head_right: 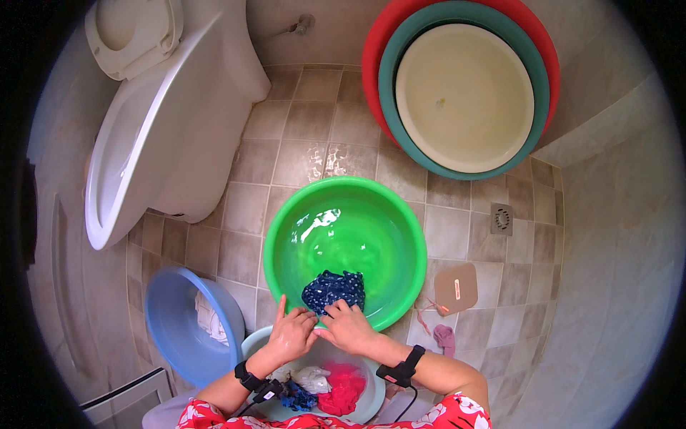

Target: The person washes clothes by hand in a basin of soapy water, then transfers a garment to a basin of clean water for rinsing.

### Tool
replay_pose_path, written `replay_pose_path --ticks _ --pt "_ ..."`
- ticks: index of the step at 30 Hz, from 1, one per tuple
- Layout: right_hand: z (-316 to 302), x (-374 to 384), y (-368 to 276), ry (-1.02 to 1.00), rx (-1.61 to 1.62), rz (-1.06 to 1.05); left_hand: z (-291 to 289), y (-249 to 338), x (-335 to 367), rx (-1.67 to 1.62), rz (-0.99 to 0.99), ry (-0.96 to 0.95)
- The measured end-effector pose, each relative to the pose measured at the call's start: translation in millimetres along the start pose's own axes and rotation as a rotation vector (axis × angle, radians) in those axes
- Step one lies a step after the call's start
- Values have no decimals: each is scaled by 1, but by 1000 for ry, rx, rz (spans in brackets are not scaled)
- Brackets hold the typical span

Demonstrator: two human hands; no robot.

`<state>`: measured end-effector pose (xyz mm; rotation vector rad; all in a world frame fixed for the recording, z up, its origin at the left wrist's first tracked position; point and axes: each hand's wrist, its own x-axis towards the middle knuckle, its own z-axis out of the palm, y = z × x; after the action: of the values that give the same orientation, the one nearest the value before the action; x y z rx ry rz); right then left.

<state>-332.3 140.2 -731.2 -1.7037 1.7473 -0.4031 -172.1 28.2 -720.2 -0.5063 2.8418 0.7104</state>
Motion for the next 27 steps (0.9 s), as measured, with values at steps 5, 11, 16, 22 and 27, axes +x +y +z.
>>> replay_pose_path --ticks 5,11,16,22,27 --pt "-5 1 8 159 99 29 -7 -2 2 -72 -26 -4" --pt "-29 -12 34 464 192 195 -11 -11 14 -242 -107 297" --pt "-35 -41 45 663 -154 537 4 -31 25 -308 -409 546" --pt "2 -104 99 956 158 705 -5 0 41 -273 -374 508" --pt "18 -168 118 459 220 829 3 72 56 -417 25 259"
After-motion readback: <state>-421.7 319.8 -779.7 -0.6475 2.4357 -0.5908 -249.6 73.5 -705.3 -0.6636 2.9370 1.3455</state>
